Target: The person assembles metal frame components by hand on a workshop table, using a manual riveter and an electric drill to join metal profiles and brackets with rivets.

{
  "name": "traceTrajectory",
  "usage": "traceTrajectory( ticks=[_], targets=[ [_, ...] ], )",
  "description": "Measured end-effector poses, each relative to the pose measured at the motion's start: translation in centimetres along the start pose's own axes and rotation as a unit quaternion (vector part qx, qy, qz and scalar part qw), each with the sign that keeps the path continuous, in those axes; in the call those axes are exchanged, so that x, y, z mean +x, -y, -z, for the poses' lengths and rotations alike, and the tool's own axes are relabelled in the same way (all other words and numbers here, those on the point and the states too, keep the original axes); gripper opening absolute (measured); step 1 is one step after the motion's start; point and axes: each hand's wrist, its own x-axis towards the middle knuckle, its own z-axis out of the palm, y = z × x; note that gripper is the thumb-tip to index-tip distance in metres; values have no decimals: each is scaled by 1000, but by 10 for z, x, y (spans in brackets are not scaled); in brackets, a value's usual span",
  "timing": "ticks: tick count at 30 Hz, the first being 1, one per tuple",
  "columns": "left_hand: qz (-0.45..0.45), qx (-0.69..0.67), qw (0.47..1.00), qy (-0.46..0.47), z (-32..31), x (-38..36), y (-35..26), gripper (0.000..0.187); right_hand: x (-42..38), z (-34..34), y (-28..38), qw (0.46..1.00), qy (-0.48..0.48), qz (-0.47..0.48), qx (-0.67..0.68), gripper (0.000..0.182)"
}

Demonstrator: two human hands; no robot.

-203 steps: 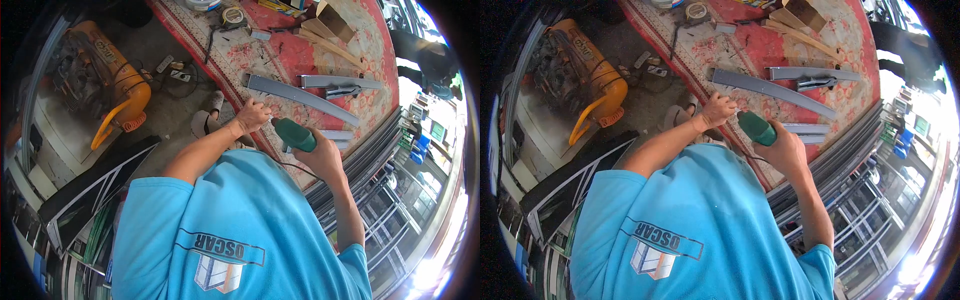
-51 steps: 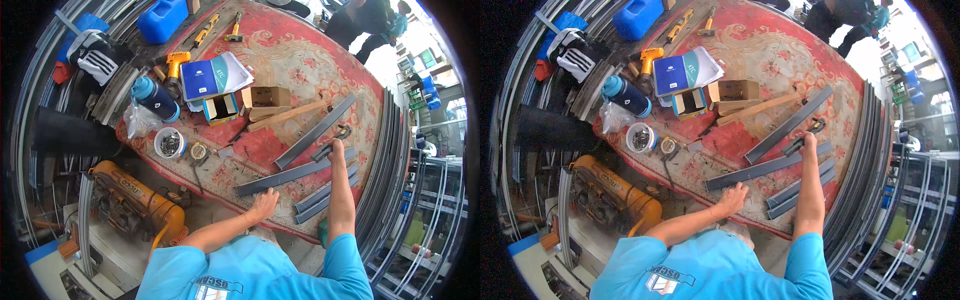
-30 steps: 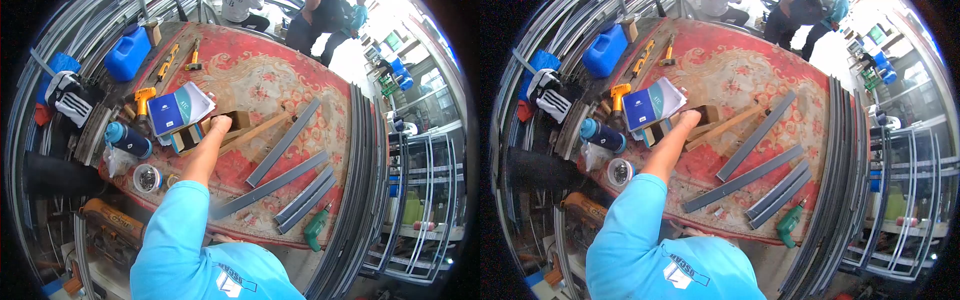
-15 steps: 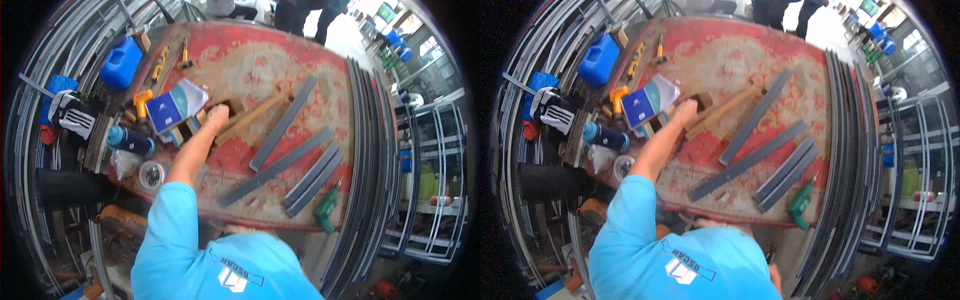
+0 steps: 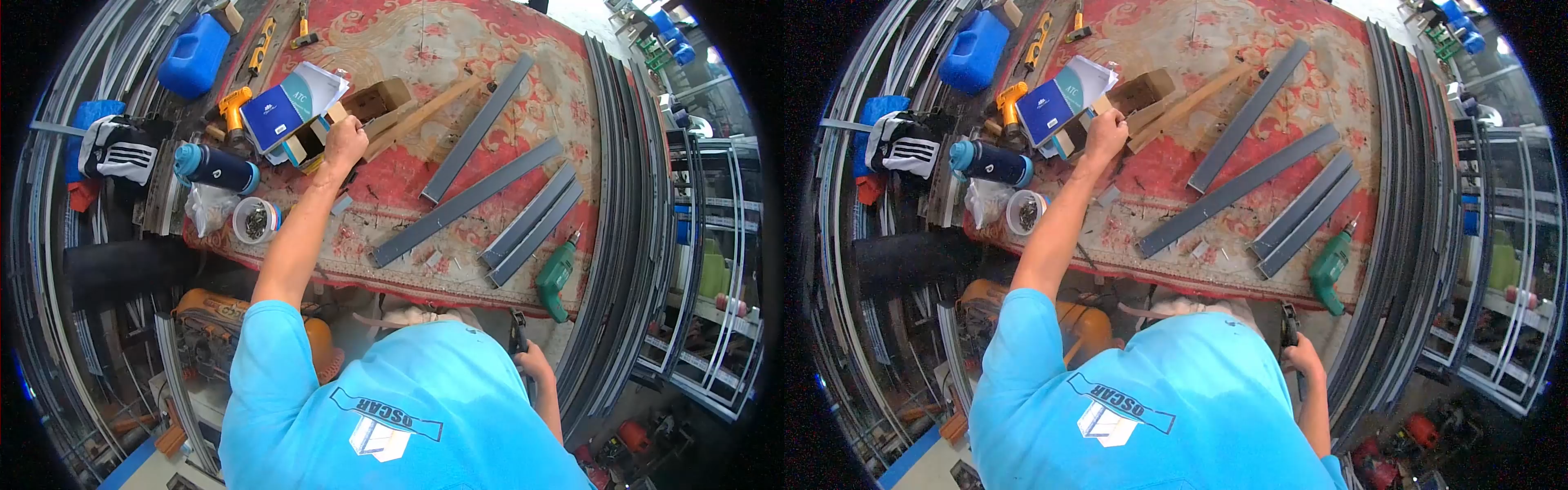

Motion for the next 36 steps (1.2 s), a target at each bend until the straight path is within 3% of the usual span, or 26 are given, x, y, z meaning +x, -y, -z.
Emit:
traceTrajectory(
  ticks=[3, 5, 7, 8, 10, 13, 15, 17, 19, 20, 21, 22, 24, 25, 27, 30, 36],
  targets=[
    [-6, -11, 1000, 4, 2, -5, -5, 17, -1, -3, -4, 998, 11, -10, -55, 49],
    [-1, 1, 988, 154, 2, -17, -16, 18, -7, -5, -4, 996, 14, -11, -82, 49],
    [117, 36, 905, 408, 17, -47, -59, 25, -15, -7, 2, 988, -1, 2, -152, 47],
    [-17, 122, 908, 401, -24, -65, -24, 26, -19, -9, 5, 989, -2, 0, -148, 47],
    [11, 137, 929, 345, -40, -102, -22, 17, -24, -11, 11, 986, 4, -13, -163, 46],
    [-12, 170, 926, 338, -70, -123, 12, 17, -28, -11, 10, 989, -2, -1, -150, 46],
    [-8, 159, 918, 363, -46, -123, -2, 19, -43, -9, 32, 989, -7, -6, -151, 44],
    [35, 30, 944, 326, -24, -125, -11, 26, -47, -8, 40, 988, -8, -2, -155, 41],
    [50, -16, 955, 292, -17, -132, -15, 28, -43, -10, 45, 952, -102, 162, -238, 35],
    [177, -213, 915, 293, -12, -138, -29, 24, -46, -11, 61, 951, -103, 165, -239, 35],
    [292, -401, 823, 277, -10, -145, -43, 19, -51, -12, 82, 960, -75, 196, -188, 30],
    [291, -405, 822, 274, -11, -154, -54, 19, -52, -15, 103, 963, -47, 225, -138, 25],
    [302, -583, 700, 282, -16, -172, -76, 13, -42, -25, 127, 936, -31, 335, -105, 22],
    [300, -588, 698, 277, -16, -180, -89, 13, -41, -30, 143, 928, -23, 360, -98, 22],
    [286, -717, 590, 236, -13, -194, -113, 9, -29, -40, 162, 920, -29, 377, -105, 22],
    [258, -773, 544, 198, -8, -206, -131, 9, -29, -46, 186, 937, 2, 342, -74, 21],
    [257, -794, 535, 126, 3, -210, -135, 9, -16, -50, 193, 926, 59, 368, -57, 36]
  ],
)
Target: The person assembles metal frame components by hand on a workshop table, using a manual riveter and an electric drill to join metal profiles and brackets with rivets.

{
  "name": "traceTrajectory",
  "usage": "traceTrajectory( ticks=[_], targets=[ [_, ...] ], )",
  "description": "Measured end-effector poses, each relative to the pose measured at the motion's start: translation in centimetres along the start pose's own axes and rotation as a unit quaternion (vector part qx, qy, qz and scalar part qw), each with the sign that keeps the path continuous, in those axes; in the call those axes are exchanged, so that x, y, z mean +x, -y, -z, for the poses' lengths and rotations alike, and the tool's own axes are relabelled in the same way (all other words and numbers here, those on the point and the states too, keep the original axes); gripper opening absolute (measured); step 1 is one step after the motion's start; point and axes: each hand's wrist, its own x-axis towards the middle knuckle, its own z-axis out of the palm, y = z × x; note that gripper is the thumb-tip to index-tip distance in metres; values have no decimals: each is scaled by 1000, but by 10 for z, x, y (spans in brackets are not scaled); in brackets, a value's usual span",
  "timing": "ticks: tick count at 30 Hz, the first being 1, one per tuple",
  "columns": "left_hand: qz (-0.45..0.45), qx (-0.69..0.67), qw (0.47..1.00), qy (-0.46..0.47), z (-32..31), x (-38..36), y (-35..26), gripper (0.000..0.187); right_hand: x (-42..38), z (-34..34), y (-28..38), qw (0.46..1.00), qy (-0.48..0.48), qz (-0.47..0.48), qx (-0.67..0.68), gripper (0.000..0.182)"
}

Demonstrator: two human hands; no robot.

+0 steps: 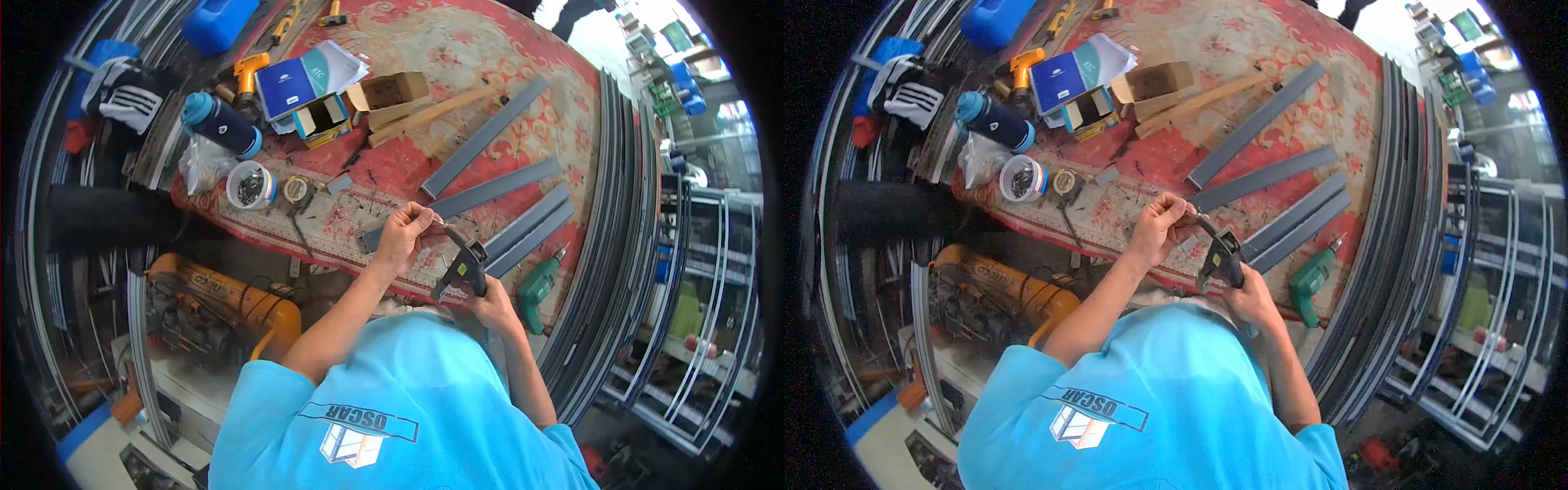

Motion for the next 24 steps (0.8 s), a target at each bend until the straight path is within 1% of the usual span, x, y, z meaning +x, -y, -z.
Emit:
traceTrajectory(
  ticks=[1, 3, 6, 7, 8, 9, 10, 11, 13, 14, 15, 16, 17, 18, 19, 20, 21, 22, 23, 24],
  targets=[
    [-6, 2, 1000, -6, 0, 0, -1, 8, 2, 1, 3, 1000, 7, 3, -6, 36],
    [-13, -3, 1000, -17, 1, 0, -3, 8, 6, 2, 10, 999, 36, 12, -12, 42],
    [-6, 6, 999, -31, 1, -4, -11, 8, 10, 2, 13, 998, 56, 23, -16, 41],
    [5, 18, 999, -34, 1, -5, -14, 8, 12, 3, 15, 998, 62, 22, -20, 41],
    [2, 13, 999, -39, 4, -5, -17, 8, 14, 5, 18, 995, 98, -7, -21, 44],
    [29, 19, 999, -29, 7, -4, -20, 7, 16, 7, 20, 990, 134, -37, -22, 47],
    [57, 24, 998, -19, 8, -5, -22, 6, 16, 7, 22, 989, 139, -39, -25, 47],
    [54, 21, 998, -22, 8, -6, -23, 6, 17, 7, 24, 988, 147, -22, -31, 46],
    [106, 15, 994, -27, 6, -9, -20, 8, 17, 6, 19, 985, 165, -9, -41, 46],
    [101, 11, 994, -33, 5, -10, -16, 8, 18, 5, 6, 988, 131, 9, -80, 43],
    [128, -16, 991, -35, 3, -13, -10, 10, 20, 5, -6, 988, 96, 30, -118, 41],
    [156, -43, 986, -36, 3, -15, -4, 13, 21, 5, -16, 987, 105, 29, -120, 41],
    [154, -46, 986, -42, 3, -17, 2, 13, 21, 5, -26, 994, 105, 7, -36, 36],
    [182, 12, 982, -43, 5, -16, 8, 16, 21, 6, -33, 993, 103, -17, 49, 31],
    [211, 69, 974, -43, 10, -16, 13, 19, 19, 10, -37, 993, 106, -19, 48, 31],
    [163, 179, 970, -37, 24, -11, 21, 24, 17, 15, -40, 995, 86, -53, -16, 28],
    [37, 343, 936, -75, 43, -2, 27, 26, 15, 17, -43, 991, 64, -86, -81, 26],
    [-89, 491, 860, -107, 61, 9, 28, 27, 12, 13, -29, 992, 29, -83, -88, 25],
    [-141, 509, 832, -168, 65, 16, 13, 24, 11, 13, -29, 992, 27, -86, -89, 25],
    [-155, 550, 794, -206, 78, 26, 3, 20, 9, 14, -29, 991, 15, -84, -99, 26]
  ],
)
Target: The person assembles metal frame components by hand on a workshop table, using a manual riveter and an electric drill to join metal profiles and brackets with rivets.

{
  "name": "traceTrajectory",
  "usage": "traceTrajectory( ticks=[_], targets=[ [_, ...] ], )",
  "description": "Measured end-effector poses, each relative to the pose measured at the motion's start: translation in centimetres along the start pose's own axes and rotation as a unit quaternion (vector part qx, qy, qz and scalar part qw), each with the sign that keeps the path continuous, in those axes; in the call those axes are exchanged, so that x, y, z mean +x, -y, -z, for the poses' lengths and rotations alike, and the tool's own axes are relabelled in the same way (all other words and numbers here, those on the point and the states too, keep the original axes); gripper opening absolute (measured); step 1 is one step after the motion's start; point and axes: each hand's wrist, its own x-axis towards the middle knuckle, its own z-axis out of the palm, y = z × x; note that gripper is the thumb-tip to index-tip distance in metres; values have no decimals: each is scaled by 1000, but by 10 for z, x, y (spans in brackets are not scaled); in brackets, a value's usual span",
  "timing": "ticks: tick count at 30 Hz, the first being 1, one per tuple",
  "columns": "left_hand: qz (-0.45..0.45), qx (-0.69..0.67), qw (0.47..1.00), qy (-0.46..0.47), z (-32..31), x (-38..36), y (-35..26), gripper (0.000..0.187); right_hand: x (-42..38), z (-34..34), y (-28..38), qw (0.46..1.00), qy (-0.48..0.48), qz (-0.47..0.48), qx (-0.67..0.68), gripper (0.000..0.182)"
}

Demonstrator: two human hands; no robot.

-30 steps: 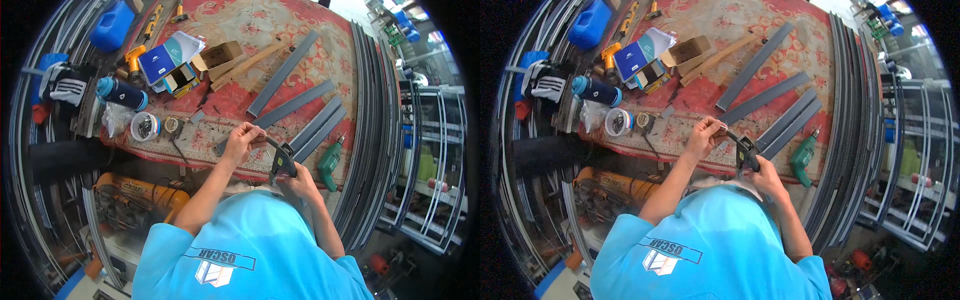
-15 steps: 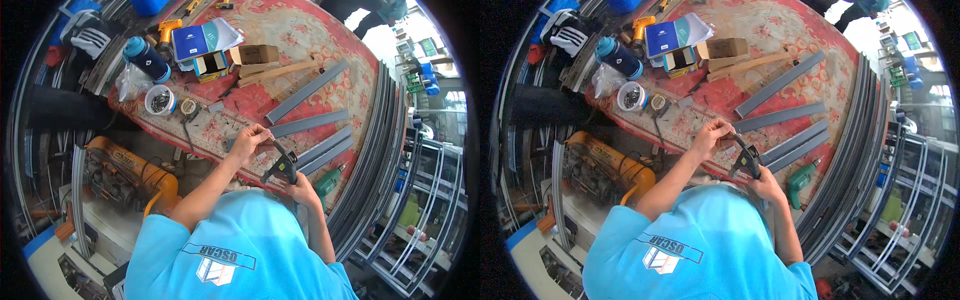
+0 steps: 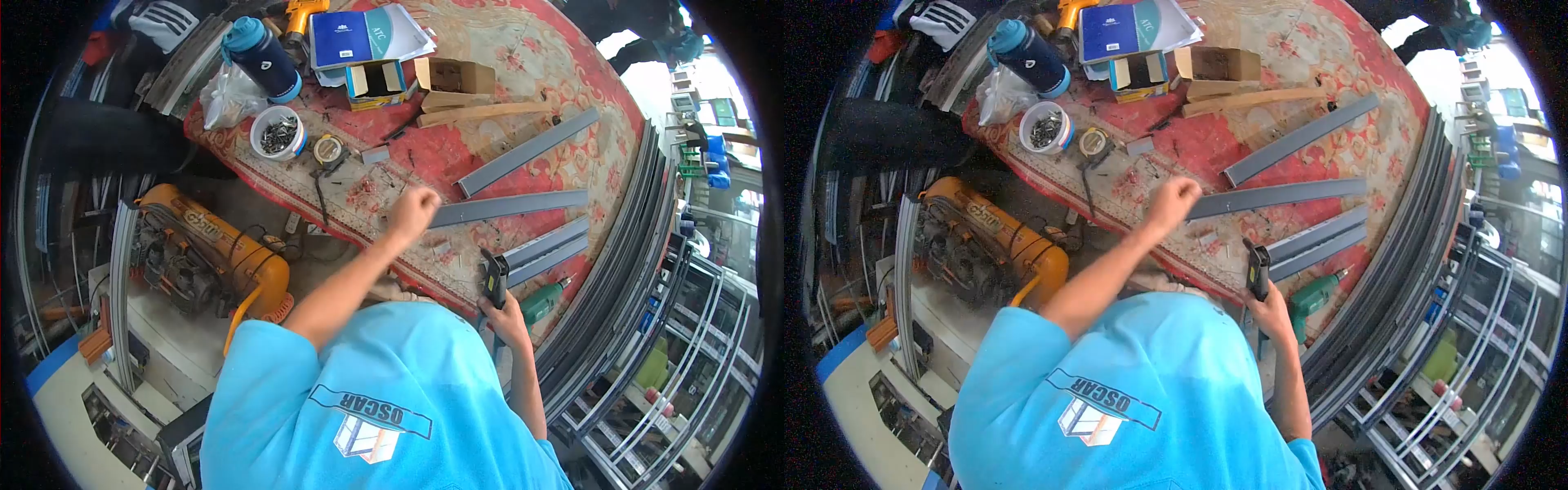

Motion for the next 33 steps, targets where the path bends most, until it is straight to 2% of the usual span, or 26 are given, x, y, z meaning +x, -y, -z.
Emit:
traceTrajectory(
  ticks=[1, 3, 5, 6, 8, 9, 11, 15, 17, 18, 20, 22, 23, 25, 26, 28, 32, 33],
  targets=[
    [-24, 53, 998, -12, 5, 17, 19, 18, -3, 2, -2, 1000, -12, 0, -10, 26],
    [-3, 110, 994, 15, 18, 29, 15, 18, -9, 4, -10, 1000, -11, -28, 5, 27],
    [-83, 156, 979, 107, 14, 26, 15, 19, -13, 3, -18, 998, -10, -54, 25, 28],
    [-82, 154, 978, 110, 7, 20, 14, 19, -14, 2, -23, 998, -11, -52, 26, 29],
    [-120, 220, 929, 274, -11, -6, 3, 20, -15, -1, -32, 998, -14, -51, 28, 29],
    [-121, 220, 928, 274, -19, -21, 2, 20, -15, -3, -38, 998, -10, -49, 26, 26],
    [-131, 321, 904, 252, -39, -43, 19, 23, -15, -4, -32, 999, -4, -44, 24, 23],
    [-104, 298, 931, 185, -51, -49, 44, 24, -18, -5, -14, 997, 4, -72, 9, 32],
    [-75, 113, 975, 176, -33, -55, 25, 23, -18, -5, -16, 997, 8, -77, -14, 32],
    [-72, 113, 975, 175, -23, -59, 20, 23, -16, -6, -14, 998, 5, -66, -12, 32],
    [73, 22, 991, 111, 1, -72, 21, 22, -10, -7, -17, 998, 5, -55, -12, 32],
    [77, 47, 996, -25, 26, -80, 40, 22, 3, -11, -28, 999, 15, -35, -34, 31],
    [150, -5, 985, -82, 36, -82, 50, 22, 6, -13, -22, 999, 20, -36, -33, 31],
    [171, 15, 977, -128, 51, -82, 82, 20, 18, -18, -5, 998, 39, -1, -58, 33],
    [173, 16, 976, -130, 56, -79, 76, 20, 26, -21, -1, 994, 46, 9, -98, 36],
    [240, -15, 966, -96, 63, -74, 64, 20, 34, -24, 20, 990, 71, 1, -118, 38],
    [199, 33, 973, -115, 59, -64, 59, 19, 55, -36, 49, 976, 110, 22, -184, 42],
    [256, -61, 959, -108, 60, -63, 57, 19, 60, -39, 55, 971, 120, 11, -207, 43]
  ],
)
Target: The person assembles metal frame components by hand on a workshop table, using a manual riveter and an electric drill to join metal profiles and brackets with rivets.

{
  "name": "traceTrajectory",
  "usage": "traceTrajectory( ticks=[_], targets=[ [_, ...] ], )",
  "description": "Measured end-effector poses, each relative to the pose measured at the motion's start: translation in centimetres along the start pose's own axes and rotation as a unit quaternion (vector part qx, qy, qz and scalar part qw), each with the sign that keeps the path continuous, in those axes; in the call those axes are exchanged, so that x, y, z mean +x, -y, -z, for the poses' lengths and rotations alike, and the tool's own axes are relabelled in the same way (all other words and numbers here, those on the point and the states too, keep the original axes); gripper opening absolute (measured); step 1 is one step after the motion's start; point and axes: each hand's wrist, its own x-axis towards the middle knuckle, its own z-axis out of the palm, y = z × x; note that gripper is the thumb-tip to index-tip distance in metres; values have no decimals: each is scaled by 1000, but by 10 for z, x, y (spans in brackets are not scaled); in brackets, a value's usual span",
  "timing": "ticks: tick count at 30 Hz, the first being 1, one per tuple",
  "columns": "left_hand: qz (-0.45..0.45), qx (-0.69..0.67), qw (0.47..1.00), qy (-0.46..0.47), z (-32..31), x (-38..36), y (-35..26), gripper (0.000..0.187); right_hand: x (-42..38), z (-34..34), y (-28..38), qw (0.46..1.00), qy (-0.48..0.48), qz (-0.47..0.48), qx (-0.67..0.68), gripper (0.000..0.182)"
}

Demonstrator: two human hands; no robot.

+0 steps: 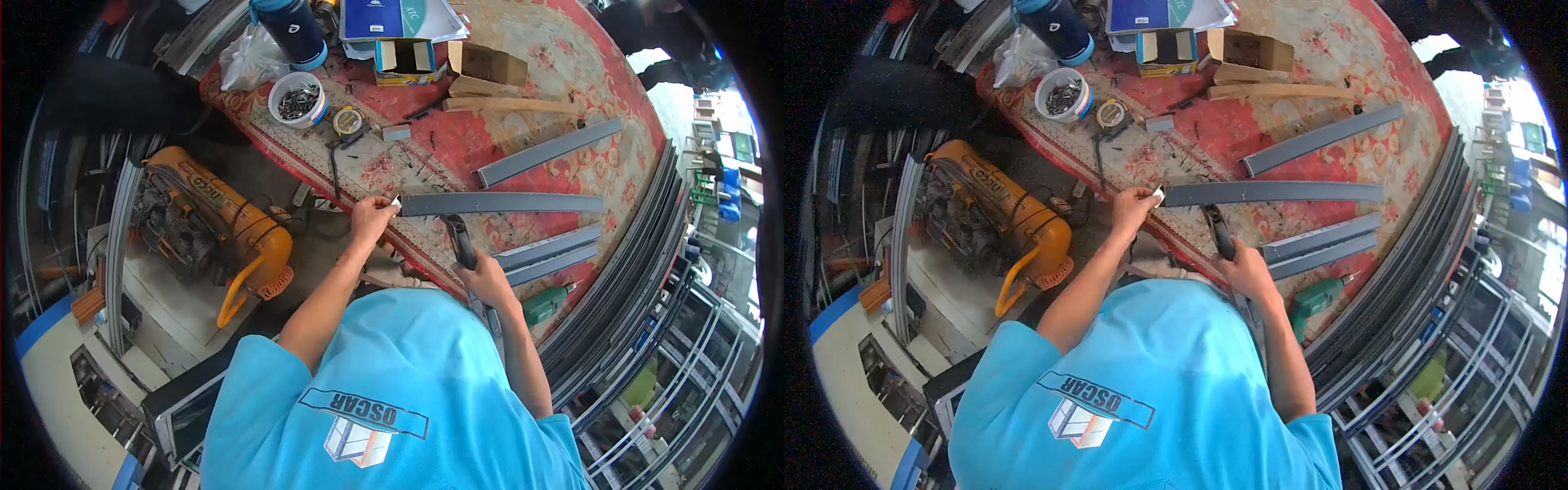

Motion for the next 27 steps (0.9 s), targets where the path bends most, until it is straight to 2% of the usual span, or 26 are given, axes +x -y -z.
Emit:
traceTrajectory(
  ticks=[1, 5, 8, 10, 11, 14, 18, 19, 21, 24, 26, 27],
  targets=[
    [70, -83, 994, 27, -1, 0, 0, 18, 6, 0, 4, 1000, 2, 10, -12, 44],
    [95, -139, 985, 31, -2, 1, 1, 18, 30, -10, 1, 999, -6, 40, -26, 42],
    [98, -126, 986, 55, -5, 3, 11, 22, 44, -15, -5, 999, -1, 14, -48, 40],
    [77, -232, 969, 44, -12, -1, 15, 31, 50, -21, -14, 995, -40, 22, -84, 38],
    [104, -234, 965, 56, -13, -1, 16, 37, 50, -20, -15, 995, -41, 19, -87, 38],
    [145, -270, 947, 100, -11, -4, 15, 33, 50, -16, -14, 998, -25, 20, -55, 38],
    [187, -281, 938, 78, -9, -13, 6, 33, 53, -15, -25, 999, -11, 33, -17, 32],
    [174, -267, 945, 77, -8, -15, 5, 34, 55, -13, -21, 999, -2, 32, -13, 32],
    [174, -256, 949, 62, -9, -19, 7, 35, 51, -7, -10, 999, 22, -20, 22, 33],
    [167, -267, 948, 38, -12, -22, 15, 38, 56, -3, -14, 997, 41, -46, 53, 31],
    [94, -295, 950, -43, -13, -22, 24, 41, 59, -1, -17, 994, 59, -75, 60, 30],
    [114, -297, 946, -56, -9, -23, 20, 43, 60, -1, -20, 994, 59, -64, 64, 29]
  ],
)
